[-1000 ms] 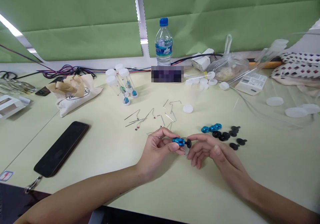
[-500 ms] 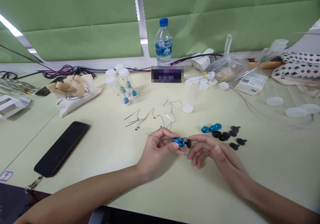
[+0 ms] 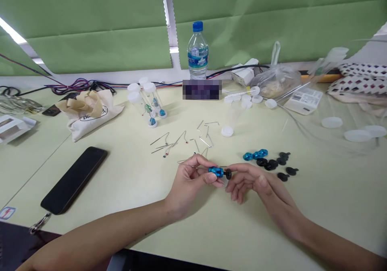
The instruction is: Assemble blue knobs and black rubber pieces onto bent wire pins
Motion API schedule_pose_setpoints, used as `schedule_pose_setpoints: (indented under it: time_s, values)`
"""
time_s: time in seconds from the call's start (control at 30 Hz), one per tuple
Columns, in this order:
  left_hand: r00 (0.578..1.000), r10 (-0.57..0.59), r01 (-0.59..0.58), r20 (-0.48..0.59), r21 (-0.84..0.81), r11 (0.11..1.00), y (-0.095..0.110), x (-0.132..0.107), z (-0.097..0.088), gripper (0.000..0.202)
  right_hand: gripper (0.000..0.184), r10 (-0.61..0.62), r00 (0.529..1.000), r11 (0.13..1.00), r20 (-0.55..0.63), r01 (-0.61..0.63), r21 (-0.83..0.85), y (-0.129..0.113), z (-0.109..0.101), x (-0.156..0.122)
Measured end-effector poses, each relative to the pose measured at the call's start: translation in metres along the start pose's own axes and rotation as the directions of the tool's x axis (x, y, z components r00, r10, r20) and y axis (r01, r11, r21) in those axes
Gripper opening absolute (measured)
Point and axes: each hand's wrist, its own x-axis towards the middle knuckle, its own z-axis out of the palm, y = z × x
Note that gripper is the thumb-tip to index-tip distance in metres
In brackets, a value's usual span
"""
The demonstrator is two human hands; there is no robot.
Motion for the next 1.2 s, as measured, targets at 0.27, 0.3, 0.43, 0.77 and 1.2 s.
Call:
schedule_pose_setpoints:
  time_s: [0.27,0.3,0.43,0.77,1.2]
  values:
    - [1.000,-0.007,0.007,-0.014,0.011,1.000,-0.0004,-0.0006,-0.0001,0.014,0.054,0.000,1.000,1.000,-0.004,0.000,-0.011,-0.0003,0.0000,-0.0004]
    - [1.000,-0.009,0.009,-0.020,0.013,1.000,-0.0004,-0.0007,0.0000,0.014,0.054,-0.001,1.000,1.000,-0.008,0.000,-0.012,-0.0005,-0.0001,-0.0007]
    - [1.000,-0.014,0.014,-0.013,0.005,1.000,0.0003,-0.0009,0.0007,0.014,0.053,-0.008,1.000,1.000,0.001,0.008,-0.009,-0.0008,0.0000,-0.0013]
    - [1.000,-0.010,0.010,-0.020,0.008,1.000,0.0003,-0.0004,0.0006,0.015,0.052,-0.012,1.000,1.000,-0.006,0.012,-0.010,-0.0012,0.0003,0.0001]
    - [0.999,-0.021,0.022,-0.027,0.022,1.000,0.0004,-0.0005,0.0003,0.019,0.055,-0.021,1.000,1.000,-0.003,0.021,-0.002,-0.0009,0.0005,0.0009]
